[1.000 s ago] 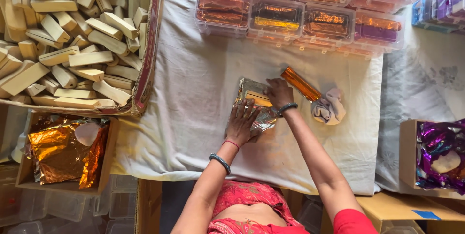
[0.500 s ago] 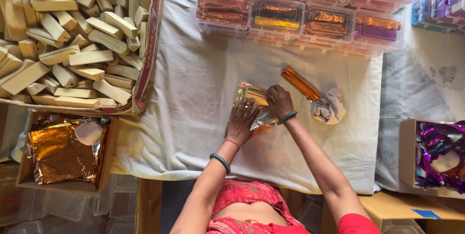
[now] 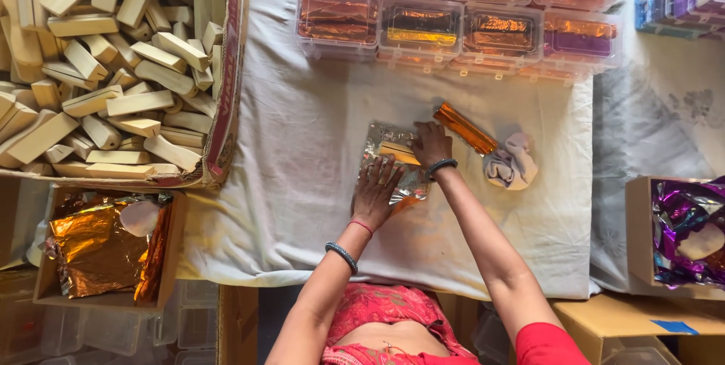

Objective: The person wipes a small plastic container with a cloth, then places two orange foil-wrapped items inside and closes the lid. They then wipe a wooden block with the cloth and wrap it in orange foil. The person repeats the wrapping process for another wooden block.

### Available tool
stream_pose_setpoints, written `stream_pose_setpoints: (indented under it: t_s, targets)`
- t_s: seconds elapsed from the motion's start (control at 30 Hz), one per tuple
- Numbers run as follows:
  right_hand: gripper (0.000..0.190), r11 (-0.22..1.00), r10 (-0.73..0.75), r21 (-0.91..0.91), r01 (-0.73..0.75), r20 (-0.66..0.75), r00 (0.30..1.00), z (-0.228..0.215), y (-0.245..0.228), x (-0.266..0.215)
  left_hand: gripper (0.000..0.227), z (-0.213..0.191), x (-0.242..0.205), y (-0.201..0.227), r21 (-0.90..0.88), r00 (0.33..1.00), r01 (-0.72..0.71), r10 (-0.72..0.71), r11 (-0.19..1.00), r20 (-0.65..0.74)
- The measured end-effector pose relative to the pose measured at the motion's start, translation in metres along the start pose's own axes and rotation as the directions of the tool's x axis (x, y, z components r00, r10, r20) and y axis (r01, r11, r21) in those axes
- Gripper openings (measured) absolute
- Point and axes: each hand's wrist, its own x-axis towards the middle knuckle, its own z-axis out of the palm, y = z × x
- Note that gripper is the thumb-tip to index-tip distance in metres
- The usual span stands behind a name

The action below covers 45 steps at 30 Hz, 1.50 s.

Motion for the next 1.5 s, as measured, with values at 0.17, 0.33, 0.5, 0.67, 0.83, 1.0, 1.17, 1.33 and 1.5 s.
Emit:
stream_pose_setpoints:
  t_s: [0.17,0.33,0.5,0.67,0.83,1.0,1.17,1.33,1.5]
  targets:
    - [0.015,1.000,0.021,-0.021,-0.019,0.086,0.996,0.012,0.009,-0.003,0.072,0.024,-0.001,0.001,0.400,0.975,-0.014,0.101,0.916,-0.198]
    - [0.009,0.982,-0.171,0.068,0.176,-0.069,0.983,-0.003,-0.011,-0.026,0.073,0.016,-0.002,0.004,0.036,0.981,-0.080,0.085,0.996,-0.175]
    - [0.004,0.959,-0.282,-0.049,0.277,-0.146,0.948,-0.014,-0.024,-0.038,0.069,0.025,0.002,0.004,0.284,0.976,-0.074,0.128,0.956,-0.175]
    - [0.011,0.938,-0.345,-0.074,0.337,-0.187,0.920,-0.017,-0.030,-0.045,0.073,0.007,0.012,0.005,0.331,0.980,-0.078,0.133,0.940,-0.148]
    - [0.015,0.938,-0.346,-0.083,0.336,-0.204,0.916,-0.013,-0.027,-0.054,0.084,-0.003,0.016,0.005,0.299,0.990,-0.040,0.078,0.953,-0.119]
    - [0.021,0.940,-0.339,-0.108,0.323,-0.193,0.921,-0.012,-0.024,-0.062,0.106,0.014,0.013,0.003,0.178,0.999,-0.027,0.033,0.984,-0.035]
    - [0.029,0.908,-0.417,-0.121,0.401,-0.173,0.892,-0.014,-0.021,-0.070,0.106,0.020,0.002,0.008,0.224,0.981,0.069,-0.025,0.972,-0.190]
    - [0.029,0.886,-0.459,-0.149,0.440,-0.140,0.877,-0.018,-0.021,-0.074,0.108,0.026,-0.005,0.008,0.196,0.983,0.058,-0.022,0.979,-0.180]
    - [0.031,0.866,-0.492,-0.165,0.472,-0.111,0.864,-0.017,-0.022,-0.081,0.101,0.013,-0.005,0.008,0.372,0.954,0.062,0.054,0.926,-0.295]
